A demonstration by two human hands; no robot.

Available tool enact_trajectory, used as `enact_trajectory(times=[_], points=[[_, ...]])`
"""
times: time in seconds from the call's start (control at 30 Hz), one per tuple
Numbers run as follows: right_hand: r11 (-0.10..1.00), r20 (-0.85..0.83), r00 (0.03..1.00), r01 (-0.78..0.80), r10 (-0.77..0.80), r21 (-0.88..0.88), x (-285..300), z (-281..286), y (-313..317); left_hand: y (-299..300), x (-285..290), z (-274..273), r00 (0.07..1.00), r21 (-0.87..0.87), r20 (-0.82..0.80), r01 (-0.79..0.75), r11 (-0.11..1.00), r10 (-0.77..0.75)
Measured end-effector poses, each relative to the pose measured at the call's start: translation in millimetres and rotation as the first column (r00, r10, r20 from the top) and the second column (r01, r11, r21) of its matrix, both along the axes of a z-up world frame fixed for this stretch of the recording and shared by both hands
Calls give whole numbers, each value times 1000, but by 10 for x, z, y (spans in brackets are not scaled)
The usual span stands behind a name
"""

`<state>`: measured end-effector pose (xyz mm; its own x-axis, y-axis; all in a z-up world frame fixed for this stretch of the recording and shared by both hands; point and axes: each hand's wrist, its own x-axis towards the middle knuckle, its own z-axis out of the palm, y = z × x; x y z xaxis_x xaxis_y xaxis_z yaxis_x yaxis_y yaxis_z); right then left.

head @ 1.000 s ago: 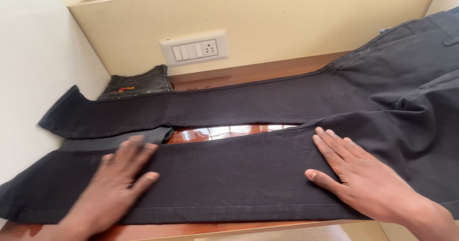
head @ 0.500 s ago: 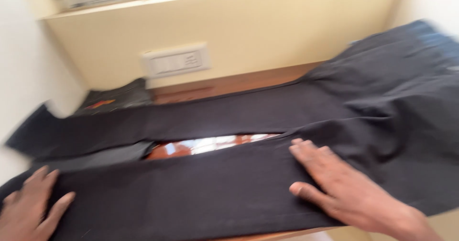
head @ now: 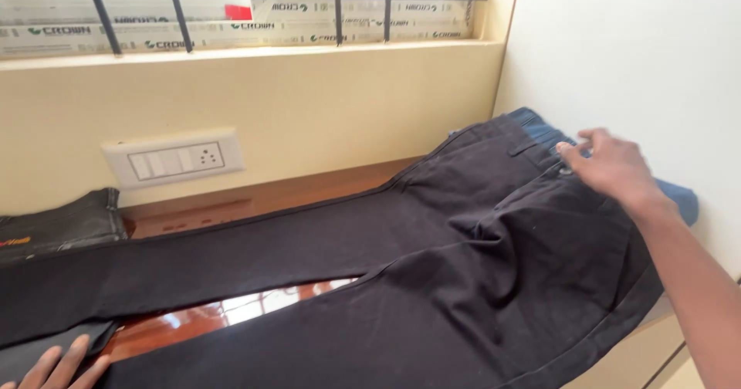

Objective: The person folds a pair of black jeans on a wooden table. They smooth the fabric, fold the legs together, and then fold the jeans into a compact rectangle before placing them on a stack.

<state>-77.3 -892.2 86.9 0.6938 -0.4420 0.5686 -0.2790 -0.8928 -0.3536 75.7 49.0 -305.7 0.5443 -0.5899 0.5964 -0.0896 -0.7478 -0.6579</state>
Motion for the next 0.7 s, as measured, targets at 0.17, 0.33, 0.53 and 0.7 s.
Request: enact_trajectory(times=[0.17, 0.33, 0.53, 0.7], points=[[999, 64, 998, -13, 15, -42, 562, -92, -309, 259, 732, -16, 996, 37, 74, 36, 999, -38], [996, 91, 995, -32, 39, -80, 676, -60, -57, 179, 795, -29, 991, 80, 111, 62, 995, -70], [987, 108, 989, -88, 103, -134, 669, 300, -68, 153, 487, -150, 987, 122, 140, 59, 991, -76], [998, -17, 1000, -22, 21, -51, 629, 819, -140, -404, -82, 126, 995, -30, 81, -49, 998, 51]])
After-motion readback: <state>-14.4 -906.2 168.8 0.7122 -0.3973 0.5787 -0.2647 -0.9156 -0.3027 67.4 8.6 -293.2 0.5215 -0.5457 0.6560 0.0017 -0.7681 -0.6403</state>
